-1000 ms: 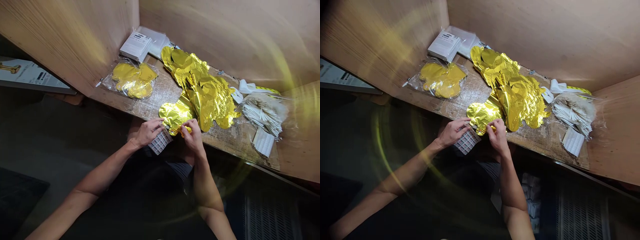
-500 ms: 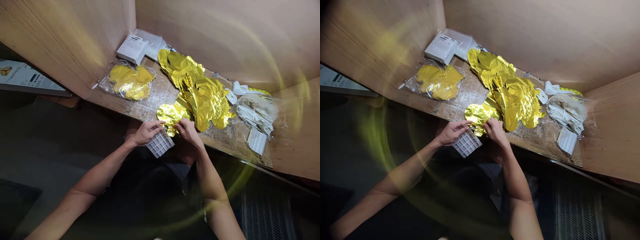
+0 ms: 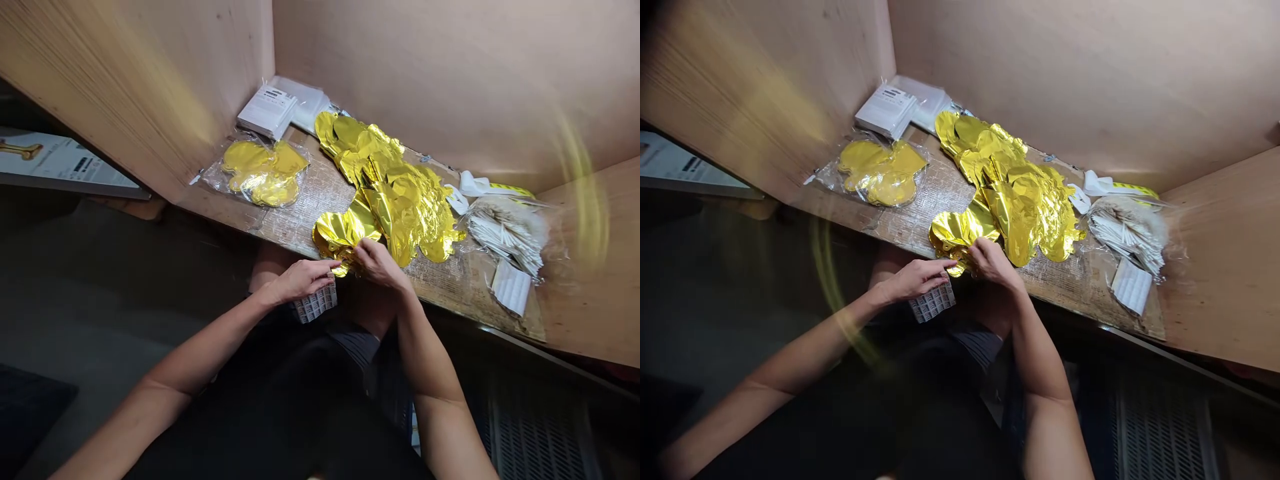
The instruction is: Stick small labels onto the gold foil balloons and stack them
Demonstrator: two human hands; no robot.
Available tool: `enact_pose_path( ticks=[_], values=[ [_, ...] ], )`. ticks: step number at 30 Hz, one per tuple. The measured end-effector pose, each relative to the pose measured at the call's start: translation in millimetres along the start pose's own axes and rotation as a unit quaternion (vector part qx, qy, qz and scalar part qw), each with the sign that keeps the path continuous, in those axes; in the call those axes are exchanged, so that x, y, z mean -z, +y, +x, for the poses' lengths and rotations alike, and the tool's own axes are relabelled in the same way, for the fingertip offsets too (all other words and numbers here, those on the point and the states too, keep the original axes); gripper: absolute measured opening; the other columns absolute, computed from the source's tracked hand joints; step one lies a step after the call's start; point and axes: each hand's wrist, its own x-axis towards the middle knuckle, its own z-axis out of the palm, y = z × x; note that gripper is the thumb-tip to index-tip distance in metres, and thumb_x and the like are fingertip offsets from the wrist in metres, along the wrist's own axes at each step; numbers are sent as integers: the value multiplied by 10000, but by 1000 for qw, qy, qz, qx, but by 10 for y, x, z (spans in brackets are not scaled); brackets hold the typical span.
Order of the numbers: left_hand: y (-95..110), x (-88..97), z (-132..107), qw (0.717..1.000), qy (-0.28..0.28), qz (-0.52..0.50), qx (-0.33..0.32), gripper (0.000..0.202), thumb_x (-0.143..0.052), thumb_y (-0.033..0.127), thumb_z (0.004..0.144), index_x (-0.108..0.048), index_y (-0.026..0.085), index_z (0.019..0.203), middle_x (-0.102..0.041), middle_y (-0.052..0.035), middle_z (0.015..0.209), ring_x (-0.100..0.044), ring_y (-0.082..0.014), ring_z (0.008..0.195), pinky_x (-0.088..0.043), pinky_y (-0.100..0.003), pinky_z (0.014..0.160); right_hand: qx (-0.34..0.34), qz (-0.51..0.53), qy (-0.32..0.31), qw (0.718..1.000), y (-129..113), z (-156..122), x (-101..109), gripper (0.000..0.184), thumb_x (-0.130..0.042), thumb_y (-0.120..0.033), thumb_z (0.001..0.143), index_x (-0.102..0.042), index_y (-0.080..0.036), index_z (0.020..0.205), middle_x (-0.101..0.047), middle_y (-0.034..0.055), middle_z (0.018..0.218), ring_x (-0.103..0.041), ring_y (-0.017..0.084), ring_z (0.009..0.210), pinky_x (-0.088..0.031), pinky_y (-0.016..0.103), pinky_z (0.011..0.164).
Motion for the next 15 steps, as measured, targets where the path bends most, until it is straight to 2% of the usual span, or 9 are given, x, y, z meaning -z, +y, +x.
enact_pose_path(
  ticks=[3, 5, 7, 9, 10, 12, 13, 15],
  values=[
    [-32, -18, -2, 1000, 17, -11, 17, 412, -616, 332, 1027, -683, 201, 1411, -799, -107, 1243, -777, -242, 1077, -564, -343, 1004, -22, 49, 61, 997, 77, 54, 256, 361, -507, -517, 1045, -518, -235, 820, -505, -24, 705, -426, 152, 644, -343, 302, 614],
    [-47, -14, 1, 999, 20, -32, 29, 452, -612, 341, 1029, -651, 202, 1457, -820, -90, 1167, -782, -234, 1046, -570, -333, 980, -16, 33, 75, 996, 99, 72, 331, 339, -602, -559, 994, -584, -224, 941, -577, -3, 789, -491, 164, 694, -393, 306, 646],
    [-54, -6, 7, 998, 21, -44, 44, 421, -601, 365, 1034, -686, 220, 1420, -818, -78, 1182, -782, -229, 1032, -576, -320, 945, 10, -39, 53, 998, 92, 71, 266, 381, -738, -548, 907, -622, -219, 1060, -648, 49, 973, -570, 202, 841, -451, 329, 742],
    [-55, -1, 12, 997, 27, -40, 61, 416, -605, 394, 1031, -705, 228, 1400, -812, -71, 1214, -782, -230, 1040, -575, -319, 949, 26, -134, 33, 990, 80, 64, 106, 304, -756, -476, 907, -642, -219, 1021, -655, 88, 1071, -585, 239, 958, -460, 357, 817],
    [-53, -1, 14, 996, 31, -38, 69, 426, -612, 406, 1028, -705, 227, 1403, -808, -70, 1232, -781, -233, 1053, -572, -321, 964, 30, -166, 27, 985, 86, 66, 28, 228, -708, -434, 949, -640, -216, 954, -655, 93, 1053, -582, 243, 965, -454, 361, 824],
    [-47, -7, 17, 995, 38, -42, 78, 429, -626, 420, 1018, -716, 234, 1395, -792, -74, 1285, -777, -242, 1086, -568, -325, 983, 36, -168, 12, 985, 138, 90, -34, 252, -591, -370, 1023, -612, -212, 828, -650, 75, 930, -573, 219, 889, -441, 346, 787],
    [-43, -13, 19, 995, 40, -50, 82, 421, -633, 423, 1014, -727, 242, 1382, -776, -75, 1321, -772, -248, 1110, -568, -326, 986, 37, -138, 2, 990, 188, 117, 8, 304, -563, -380, 1041, -602, -210, 791, -641, 57, 856, -565, 199, 823, -438, 335, 754],
    [-34, -30, 23, 992, 46, -71, 95, 422, -651, 435, 1001, -737, 255, 1373, -762, -77, 1351, -764, -261, 1141, -573, -331, 980, 31, -53, 20, 998, 329, 193, 255, 416, -561, -495, 1045, -611, -203, 752, -608, 23, 727, -539, 157, 684, -431, 322, 682]
  ],
)
